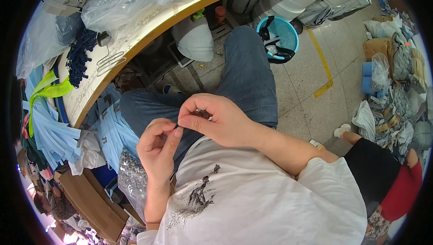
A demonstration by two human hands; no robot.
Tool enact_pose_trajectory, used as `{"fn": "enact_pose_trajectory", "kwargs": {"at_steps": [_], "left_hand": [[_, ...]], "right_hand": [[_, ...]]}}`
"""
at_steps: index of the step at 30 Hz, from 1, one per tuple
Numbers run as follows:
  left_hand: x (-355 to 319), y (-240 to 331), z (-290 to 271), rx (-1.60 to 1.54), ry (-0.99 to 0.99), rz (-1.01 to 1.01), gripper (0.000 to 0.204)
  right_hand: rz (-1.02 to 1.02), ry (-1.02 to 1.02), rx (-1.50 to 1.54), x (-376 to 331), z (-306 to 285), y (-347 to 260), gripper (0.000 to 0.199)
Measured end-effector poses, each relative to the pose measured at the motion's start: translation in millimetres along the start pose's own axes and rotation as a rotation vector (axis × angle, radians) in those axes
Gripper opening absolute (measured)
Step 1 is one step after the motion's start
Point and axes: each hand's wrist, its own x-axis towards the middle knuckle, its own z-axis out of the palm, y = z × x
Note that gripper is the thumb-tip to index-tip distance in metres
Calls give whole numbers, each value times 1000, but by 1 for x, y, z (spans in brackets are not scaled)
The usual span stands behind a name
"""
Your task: Threading small metal buckles or sliders onto narrow blue fabric straps.
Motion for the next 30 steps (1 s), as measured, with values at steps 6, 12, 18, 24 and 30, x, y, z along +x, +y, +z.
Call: {"fn": "enact_pose_trajectory", "kwargs": {"at_steps": [6, 12, 18, 24, 30], "left_hand": [[-3, 1, 1, -223, 10, -138, 20], [-4, 4, -1, -195, -50, -168, 21], [-3, 3, 0, -323, -23, -238, 20], [-5, 2, 0, -388, -11, -271, 20], [-6, 5, 1, -414, 6, -283, 20]], "right_hand": [[-18, -54, 124, 0, 2, 2, 14], [-241, 69, -183, 3, 2, 2, 15], [-489, 213, -398, 2, 11, 7, 18], [-361, 80, -209, 3, 6, 6, 21], [-490, 96, -316, 6, 9, 8, 21]]}}
